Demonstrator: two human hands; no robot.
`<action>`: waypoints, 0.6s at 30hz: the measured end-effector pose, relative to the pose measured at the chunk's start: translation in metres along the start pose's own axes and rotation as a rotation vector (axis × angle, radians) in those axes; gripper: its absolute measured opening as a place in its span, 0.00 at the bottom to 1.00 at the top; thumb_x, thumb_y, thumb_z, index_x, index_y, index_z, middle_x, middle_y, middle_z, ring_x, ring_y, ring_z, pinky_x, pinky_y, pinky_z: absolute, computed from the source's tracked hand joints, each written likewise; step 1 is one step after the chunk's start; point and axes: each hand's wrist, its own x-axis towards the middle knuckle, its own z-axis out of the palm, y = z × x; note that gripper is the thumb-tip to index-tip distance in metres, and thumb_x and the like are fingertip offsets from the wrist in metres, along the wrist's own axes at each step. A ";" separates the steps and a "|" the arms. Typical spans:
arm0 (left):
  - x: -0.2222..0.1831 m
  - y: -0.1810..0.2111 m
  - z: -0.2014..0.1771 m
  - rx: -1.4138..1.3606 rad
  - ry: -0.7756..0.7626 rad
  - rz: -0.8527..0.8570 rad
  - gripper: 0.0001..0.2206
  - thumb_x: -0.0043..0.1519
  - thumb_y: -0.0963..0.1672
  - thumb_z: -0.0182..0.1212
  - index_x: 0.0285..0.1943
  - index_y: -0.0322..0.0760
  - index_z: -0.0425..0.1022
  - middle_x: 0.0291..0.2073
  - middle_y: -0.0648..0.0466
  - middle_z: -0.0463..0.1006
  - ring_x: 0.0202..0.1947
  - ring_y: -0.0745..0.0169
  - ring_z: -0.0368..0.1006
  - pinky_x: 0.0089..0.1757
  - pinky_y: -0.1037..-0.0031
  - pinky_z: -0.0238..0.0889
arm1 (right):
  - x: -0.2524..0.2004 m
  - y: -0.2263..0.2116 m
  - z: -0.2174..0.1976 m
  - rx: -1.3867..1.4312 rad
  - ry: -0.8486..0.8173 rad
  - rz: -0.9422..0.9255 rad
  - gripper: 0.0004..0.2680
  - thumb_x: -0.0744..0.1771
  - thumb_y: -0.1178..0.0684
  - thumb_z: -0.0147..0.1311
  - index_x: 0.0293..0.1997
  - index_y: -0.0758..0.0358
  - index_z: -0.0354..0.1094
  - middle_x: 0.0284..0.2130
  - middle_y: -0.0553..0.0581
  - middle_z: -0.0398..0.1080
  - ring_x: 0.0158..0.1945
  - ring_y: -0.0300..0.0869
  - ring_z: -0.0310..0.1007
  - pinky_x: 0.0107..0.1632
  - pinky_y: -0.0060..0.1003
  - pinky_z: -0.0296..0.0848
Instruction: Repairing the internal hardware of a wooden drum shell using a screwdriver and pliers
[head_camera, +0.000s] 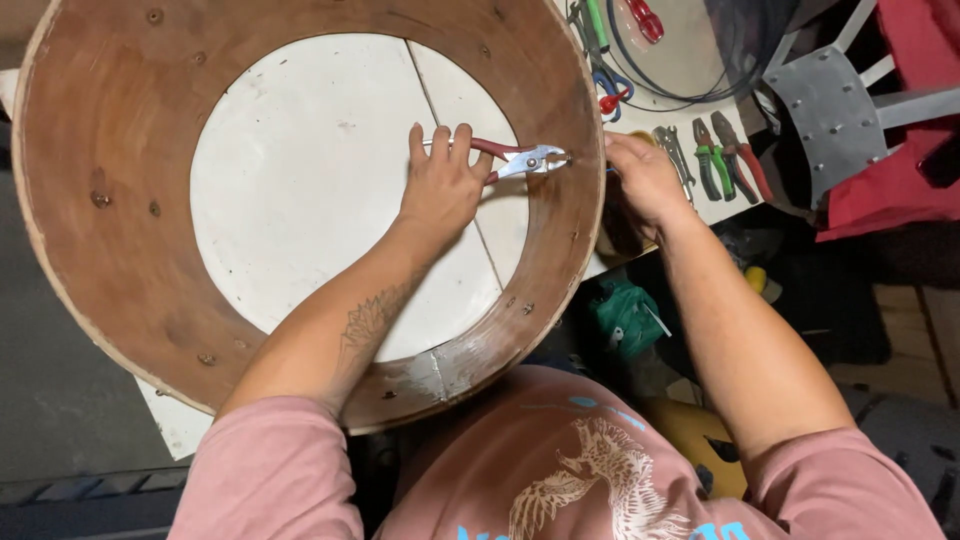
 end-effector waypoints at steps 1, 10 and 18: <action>0.000 -0.001 -0.003 0.017 0.018 0.020 0.12 0.69 0.50 0.58 0.52 0.41 0.81 0.53 0.38 0.68 0.55 0.35 0.64 0.55 0.33 0.53 | 0.001 0.002 0.000 0.041 -0.002 0.013 0.12 0.69 0.47 0.57 0.56 0.57 0.75 0.48 0.55 0.75 0.54 0.40 0.71 0.59 0.42 0.71; 0.002 0.002 -0.010 -0.007 -0.005 0.013 0.14 0.67 0.51 0.60 0.52 0.41 0.80 0.54 0.39 0.66 0.57 0.33 0.62 0.55 0.27 0.50 | 0.005 0.015 -0.007 -0.023 -0.026 -0.037 0.12 0.70 0.47 0.58 0.57 0.60 0.74 0.50 0.60 0.75 0.56 0.44 0.72 0.61 0.45 0.69; 0.008 0.000 -0.014 -0.003 0.031 0.017 0.13 0.67 0.51 0.60 0.50 0.42 0.80 0.53 0.41 0.66 0.55 0.36 0.63 0.55 0.31 0.52 | -0.020 -0.020 0.003 0.000 0.005 0.002 0.13 0.71 0.46 0.54 0.59 0.62 0.72 0.52 0.63 0.74 0.59 0.46 0.69 0.65 0.48 0.64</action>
